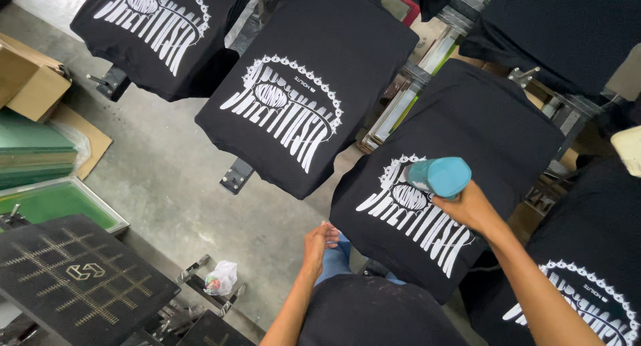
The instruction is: The person uses a handheld heat gun to apply heat to the white graphic print on several black t-shirts laid out on a heat press machine. The person moves the heat gun over the design on each shirt sequentially.
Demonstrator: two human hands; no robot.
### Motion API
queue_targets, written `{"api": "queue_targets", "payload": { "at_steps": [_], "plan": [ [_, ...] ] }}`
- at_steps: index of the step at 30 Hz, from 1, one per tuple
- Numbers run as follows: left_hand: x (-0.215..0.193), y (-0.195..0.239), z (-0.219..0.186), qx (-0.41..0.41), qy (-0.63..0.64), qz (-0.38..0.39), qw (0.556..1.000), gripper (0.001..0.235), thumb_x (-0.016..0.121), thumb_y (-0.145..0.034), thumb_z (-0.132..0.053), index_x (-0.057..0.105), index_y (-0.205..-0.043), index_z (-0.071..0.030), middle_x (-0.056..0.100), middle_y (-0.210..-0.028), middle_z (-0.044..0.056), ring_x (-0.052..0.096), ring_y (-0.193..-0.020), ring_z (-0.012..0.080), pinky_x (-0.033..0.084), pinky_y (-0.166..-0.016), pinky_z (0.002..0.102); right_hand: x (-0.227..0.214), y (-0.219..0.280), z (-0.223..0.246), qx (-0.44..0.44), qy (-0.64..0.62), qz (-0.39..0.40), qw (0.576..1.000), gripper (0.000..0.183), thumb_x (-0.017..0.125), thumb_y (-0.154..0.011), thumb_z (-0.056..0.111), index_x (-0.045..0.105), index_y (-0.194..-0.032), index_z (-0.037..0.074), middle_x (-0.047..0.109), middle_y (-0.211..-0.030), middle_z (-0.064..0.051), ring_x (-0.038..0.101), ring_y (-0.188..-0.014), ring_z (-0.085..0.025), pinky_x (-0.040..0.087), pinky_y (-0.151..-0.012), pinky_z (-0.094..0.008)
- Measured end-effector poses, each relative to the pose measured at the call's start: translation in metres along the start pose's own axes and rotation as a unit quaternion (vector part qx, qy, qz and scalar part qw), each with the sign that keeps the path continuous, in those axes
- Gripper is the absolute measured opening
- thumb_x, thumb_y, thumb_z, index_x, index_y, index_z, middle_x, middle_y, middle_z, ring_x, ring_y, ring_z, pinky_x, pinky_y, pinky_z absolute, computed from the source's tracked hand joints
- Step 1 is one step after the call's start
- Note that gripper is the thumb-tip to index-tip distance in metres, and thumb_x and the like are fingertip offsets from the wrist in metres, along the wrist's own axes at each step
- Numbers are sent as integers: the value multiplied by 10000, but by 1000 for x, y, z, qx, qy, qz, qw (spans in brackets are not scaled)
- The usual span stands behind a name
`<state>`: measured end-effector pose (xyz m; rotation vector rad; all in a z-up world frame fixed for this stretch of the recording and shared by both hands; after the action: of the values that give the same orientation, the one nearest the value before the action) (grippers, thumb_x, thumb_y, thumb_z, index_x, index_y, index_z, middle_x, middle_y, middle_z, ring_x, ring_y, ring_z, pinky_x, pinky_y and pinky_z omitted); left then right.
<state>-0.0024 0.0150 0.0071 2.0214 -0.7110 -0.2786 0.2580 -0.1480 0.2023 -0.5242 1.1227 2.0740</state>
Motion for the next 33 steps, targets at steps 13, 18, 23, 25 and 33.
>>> {"api": "queue_targets", "payload": {
  "at_steps": [13, 18, 23, 25, 33],
  "plan": [
    [-4, 7, -8, 3, -3, 5, 1000, 408, 477, -979, -309, 664, -1053, 47, 682, -821, 162, 660, -674, 197, 536, -546, 261, 43, 53, 2, 40, -18, 85, 995, 713, 773, -693, 236, 517, -1292, -53, 557, -1261, -318, 477, -1223, -476, 428, -978, -575],
    [-13, -23, 20, 12, -4, 11, 1000, 400, 481, -971, -296, 662, -1059, 50, 678, -811, 163, 661, -655, 193, 544, -535, 255, 61, 64, -10, 36, -37, 95, 994, 707, 786, -698, 252, 529, -1290, -37, 578, -1234, -310, 495, -1204, -470, 446, -959, -564],
    [-10, -12, 9, 14, -4, 2, 1000, 413, 483, -973, -311, 673, -1053, 47, 683, -809, 178, 675, -658, 213, 556, -542, 270, 57, 59, -24, 26, -40, 99, 994, 706, 797, -690, 272, 545, -1277, -30, 580, -1224, -311, 499, -1188, -475, 452, -943, -581],
    [-9, -13, 10, 6, -8, 0, 1000, 411, 492, -980, -327, 684, -1049, 29, 692, -835, 191, 686, -693, 242, 562, -575, 302, 39, 55, -9, 42, -30, 94, 994, 645, 746, -744, 232, 509, -1227, -124, 607, -1075, -392, 620, -1002, -498, 527, -789, -520],
    [-5, -20, 17, 2, -4, 1, 1000, 412, 468, -992, -318, 673, -1039, 36, 682, -831, 174, 667, -677, 222, 542, -566, 289, 15, -11, -45, 43, -26, 43, 998, 515, 738, -749, 287, 558, -1021, -112, 642, -635, -251, 597, -374, -258, 423, -328, -337]
  ]
}}
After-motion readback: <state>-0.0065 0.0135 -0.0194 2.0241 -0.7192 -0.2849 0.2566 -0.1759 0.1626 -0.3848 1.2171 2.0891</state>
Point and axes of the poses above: each hand's wrist, its own y-axis away from the middle knuckle, its own x-axis out of the palm, z = x × y, the point moved 1 cm from there along -y, towards the middle knuckle
